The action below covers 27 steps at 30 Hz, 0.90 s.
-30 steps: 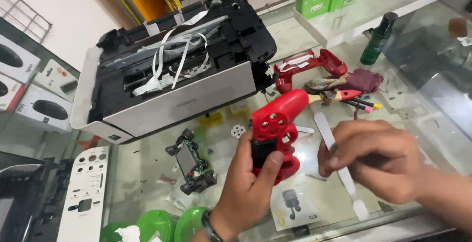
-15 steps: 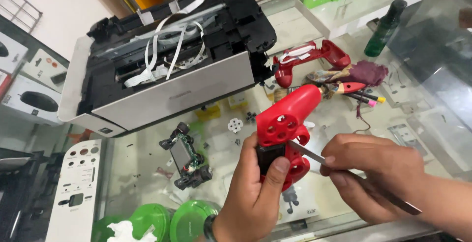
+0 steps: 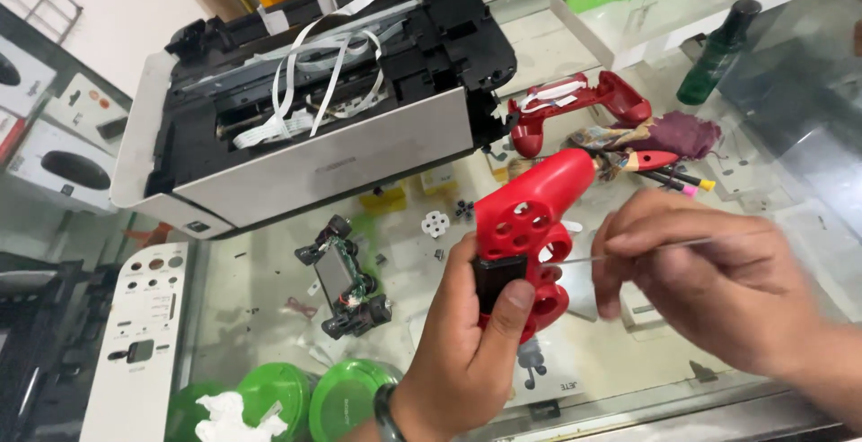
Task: Disassembling a red game controller to access and remove internal components on a repair bench.
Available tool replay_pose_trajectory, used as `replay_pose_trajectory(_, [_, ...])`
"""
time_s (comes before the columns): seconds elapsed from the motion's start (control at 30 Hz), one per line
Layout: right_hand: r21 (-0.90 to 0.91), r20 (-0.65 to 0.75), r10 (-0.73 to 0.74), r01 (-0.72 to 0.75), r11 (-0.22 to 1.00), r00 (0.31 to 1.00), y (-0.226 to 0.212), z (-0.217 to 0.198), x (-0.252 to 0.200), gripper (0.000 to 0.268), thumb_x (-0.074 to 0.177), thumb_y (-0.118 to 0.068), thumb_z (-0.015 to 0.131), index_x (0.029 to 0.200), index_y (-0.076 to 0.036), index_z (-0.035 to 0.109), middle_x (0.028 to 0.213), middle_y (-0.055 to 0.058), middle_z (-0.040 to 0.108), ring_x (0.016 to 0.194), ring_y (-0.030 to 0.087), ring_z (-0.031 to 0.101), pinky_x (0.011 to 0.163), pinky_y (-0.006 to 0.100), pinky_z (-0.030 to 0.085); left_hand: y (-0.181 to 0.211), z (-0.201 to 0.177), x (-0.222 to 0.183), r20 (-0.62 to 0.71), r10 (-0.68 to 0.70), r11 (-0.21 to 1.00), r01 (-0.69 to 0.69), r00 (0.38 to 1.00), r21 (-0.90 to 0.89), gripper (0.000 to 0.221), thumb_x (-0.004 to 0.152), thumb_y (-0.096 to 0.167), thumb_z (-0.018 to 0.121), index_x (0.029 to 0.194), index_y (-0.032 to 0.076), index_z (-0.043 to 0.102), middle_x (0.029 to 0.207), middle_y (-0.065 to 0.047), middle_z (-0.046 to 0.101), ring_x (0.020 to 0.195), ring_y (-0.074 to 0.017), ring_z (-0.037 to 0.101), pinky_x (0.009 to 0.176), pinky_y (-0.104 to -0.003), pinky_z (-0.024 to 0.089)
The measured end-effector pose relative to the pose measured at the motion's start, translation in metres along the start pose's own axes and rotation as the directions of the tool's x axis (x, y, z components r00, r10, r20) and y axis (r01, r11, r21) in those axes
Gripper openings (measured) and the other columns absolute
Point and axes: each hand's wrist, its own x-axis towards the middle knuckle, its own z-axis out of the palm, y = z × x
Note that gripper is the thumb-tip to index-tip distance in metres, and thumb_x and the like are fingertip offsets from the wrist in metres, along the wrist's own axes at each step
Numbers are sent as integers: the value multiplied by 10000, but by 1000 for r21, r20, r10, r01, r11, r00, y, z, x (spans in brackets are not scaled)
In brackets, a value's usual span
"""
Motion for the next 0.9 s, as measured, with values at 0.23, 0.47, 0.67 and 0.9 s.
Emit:
replay_pose_trajectory(0.23, [-965, -2, 151, -41, 259, 989, -12, -22, -21, 247, 1007, -301, 420, 971, -217, 648, 640, -78, 637, 483, 191, 519, 535, 308, 459, 3, 3, 2, 1, 59, 998, -59, 998, -8, 542, 1026, 352, 515, 1412, -18, 427, 1273, -185, 602, 1109, -247, 640, 989, -403, 609])
replay_pose_trajectory(0.47, [-995, 38, 125, 27, 92, 991, -6, -2, -18, 184, 892, -208, 641, 1070, -163, 649, 725, -7, 709, 541, 285, 618, 533, 421, 499, 4, -4, 5, -44, 270, 919, -244, 962, 310, 383, 1043, 273, 501, 1306, -4, 487, 1151, -130, 560, 980, -231, 644, 877, -338, 607])
replay_pose_trajectory(0.67, [-968, 10, 209, -43, 248, 978, -16, 6, -12, 212, 901, -271, 634, 1089, -200, 703, 597, -34, 708, 442, 235, 616, 467, 353, 488, 1, -5, 2, 8, 291, 883, -272, 957, 382, 365, 1054, 217, 499, 1332, -14, 445, 1156, -145, 542, 1005, -255, 643, 925, -336, 557])
replay_pose_trajectory(0.9, [-953, -59, 290, -140, 268, 955, -14, -3, -20, 303, 896, -297, 621, 1169, -209, 717, 644, -67, 788, 480, 189, 687, 531, 319, 571, -12, -9, 7, 39, 313, 807, -288, 949, 516, 376, 1060, 175, 480, 1366, -35, 425, 1296, -207, 506, 1177, -348, 570, 1054, -411, 470])
